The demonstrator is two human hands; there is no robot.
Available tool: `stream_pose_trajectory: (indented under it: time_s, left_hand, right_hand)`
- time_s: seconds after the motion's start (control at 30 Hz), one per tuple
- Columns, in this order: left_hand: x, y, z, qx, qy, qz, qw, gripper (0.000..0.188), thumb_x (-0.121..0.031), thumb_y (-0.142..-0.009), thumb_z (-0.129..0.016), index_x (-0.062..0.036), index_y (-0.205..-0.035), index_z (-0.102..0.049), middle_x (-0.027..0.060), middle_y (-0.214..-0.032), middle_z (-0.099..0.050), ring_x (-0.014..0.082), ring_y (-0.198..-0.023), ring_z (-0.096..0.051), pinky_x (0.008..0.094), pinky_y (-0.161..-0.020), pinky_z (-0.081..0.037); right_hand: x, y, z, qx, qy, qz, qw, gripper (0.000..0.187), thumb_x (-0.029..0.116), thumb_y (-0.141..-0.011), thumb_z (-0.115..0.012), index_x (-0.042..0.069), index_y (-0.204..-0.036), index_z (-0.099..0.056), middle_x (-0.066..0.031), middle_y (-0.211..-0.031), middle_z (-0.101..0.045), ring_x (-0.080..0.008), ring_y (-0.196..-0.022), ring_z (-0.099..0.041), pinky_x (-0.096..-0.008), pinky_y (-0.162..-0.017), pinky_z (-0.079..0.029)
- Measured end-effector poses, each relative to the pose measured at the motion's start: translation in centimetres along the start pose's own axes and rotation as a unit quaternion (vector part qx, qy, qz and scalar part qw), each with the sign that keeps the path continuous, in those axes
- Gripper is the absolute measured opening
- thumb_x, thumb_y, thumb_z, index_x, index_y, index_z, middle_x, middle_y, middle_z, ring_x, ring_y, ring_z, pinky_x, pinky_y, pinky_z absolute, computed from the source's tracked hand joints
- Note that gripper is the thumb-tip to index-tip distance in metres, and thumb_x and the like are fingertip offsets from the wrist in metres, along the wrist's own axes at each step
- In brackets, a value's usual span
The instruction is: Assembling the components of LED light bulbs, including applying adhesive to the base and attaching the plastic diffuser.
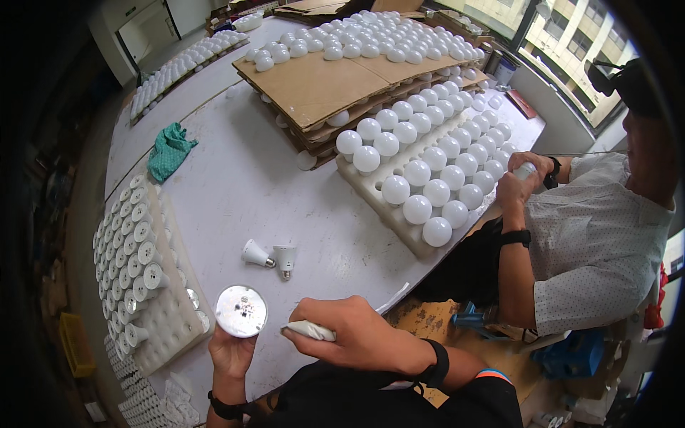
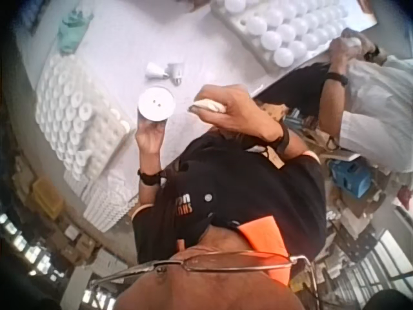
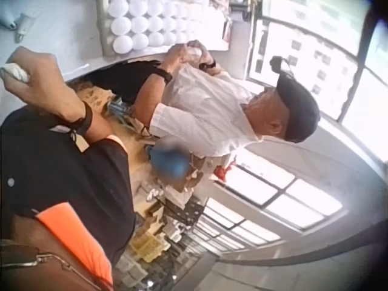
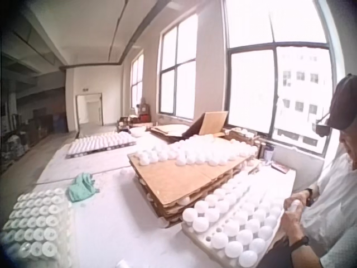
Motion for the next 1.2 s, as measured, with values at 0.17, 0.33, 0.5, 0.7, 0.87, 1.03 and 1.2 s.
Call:
stream_pose_trajectory:
  time_s: [0.17, 0.33, 0.5, 0.7, 0.87, 1.03, 1.2]
  left_hand:
    - [6.5, -5.9, 3.1, 0.022, -0.081, 0.121, 0.989, 0.037, -0.008, -0.086, -0.046, -0.0077, -0.122, -0.037, 0.0152, -0.111, -0.049, 0.0234, -0.099, -0.054, 0.0314, -0.082, -0.05]
    - [9.9, -10.5, 10.0, -0.04, -0.145, 0.159, 0.976, 0.035, -0.014, -0.089, -0.044, -0.0021, -0.121, -0.037, 0.0125, -0.105, -0.05, 0.0222, -0.087, -0.055, 0.0306, -0.075, -0.05]
    - [9.2, -12.0, 11.8, -0.064, -0.264, 0.093, 0.958, 0.042, -0.011, -0.087, -0.047, 0.0002, -0.125, -0.034, 0.0144, -0.109, -0.049, 0.0216, -0.093, -0.054, 0.031, -0.08, -0.047]
    - [0.7, -7.9, 8.7, -0.1, -0.331, -0.036, 0.938, 0.034, -0.01, -0.086, -0.048, 0.0008, -0.117, -0.043, 0.0116, -0.106, -0.052, 0.0198, -0.094, -0.054, 0.0301, -0.079, -0.046]
    - [-11.1, -0.1, 11.9, -0.2, -0.223, -0.246, 0.922, 0.02, -0.011, -0.085, -0.049, -0.0011, -0.103, -0.052, 0.0077, -0.088, -0.057, 0.0158, -0.076, -0.057, 0.0275, -0.066, -0.048]
    - [-22.5, 9.4, 21.2, -0.374, -0.035, -0.499, 0.781, 0.038, -0.007, -0.077, -0.058, -0.0069, -0.112, -0.044, 0.0035, -0.1, -0.051, 0.0157, -0.085, -0.052, 0.0279, -0.066, -0.044]
    - [-28.9, 10.1, 24.0, -0.384, -0.151, -0.493, 0.766, 0.039, -0.003, -0.073, -0.061, -0.0078, -0.109, -0.045, 0.0024, -0.095, -0.053, 0.0136, -0.081, -0.053, 0.0265, -0.062, -0.044]
  right_hand:
    - [-1.5, 1.0, 4.0, -0.08, 0.04, 0.007, 0.996, 0.018, 0.023, -0.083, -0.056, 0.008, -0.092, -0.054, -0.007, -0.067, -0.057, -0.0231, -0.054, -0.057, -0.0292, -0.049, -0.044]
    - [-1.9, 0.8, 5.0, -0.075, 0.078, 0.038, 0.993, 0.017, 0.022, -0.084, -0.055, 0.008, -0.094, -0.055, -0.0071, -0.067, -0.057, -0.023, -0.053, -0.057, -0.0296, -0.049, -0.043]
    - [-2.1, -0.4, 3.8, -0.053, 0.095, 0.04, 0.993, 0.014, 0.017, -0.081, -0.058, 0.008, -0.091, -0.06, -0.0082, -0.072, -0.06, -0.0235, -0.056, -0.058, -0.0295, -0.05, -0.044]
    - [-0.3, -1.9, 0.8, -0.039, 0.168, 0.071, 0.983, 0.028, 0.012, -0.068, -0.07, 0.007, -0.094, -0.06, -0.0086, -0.077, -0.063, -0.0203, -0.061, -0.061, -0.0261, -0.053, -0.046]
    - [0.4, -3.5, -2.5, 0.001, 0.152, 0.067, 0.986, 0.019, 0.006, -0.069, -0.065, 0.002, -0.087, -0.06, -0.0111, -0.075, -0.062, -0.0201, -0.064, -0.062, -0.0261, -0.059, -0.047]
    - [1.5, -3.3, -4.5, -0.026, 0.134, 0.069, 0.988, 0.013, 0.005, -0.069, -0.061, -0.001, -0.081, -0.059, -0.0105, -0.071, -0.061, -0.0174, -0.06, -0.059, -0.0255, -0.058, -0.046]
    - [2.5, -3.5, -6.5, -0.039, 0.139, 0.063, 0.987, 0.014, 0.002, -0.068, -0.061, 0.0, -0.083, -0.059, -0.0102, -0.07, -0.061, -0.0171, -0.059, -0.059, -0.0254, -0.056, -0.046]
Point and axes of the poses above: each hand's wrist, its own y-axis away from the middle knuckle, its own z-axis out of the back of the hand, x = y × z, the point moved 9 cm from there along -y, towards the middle knuckle
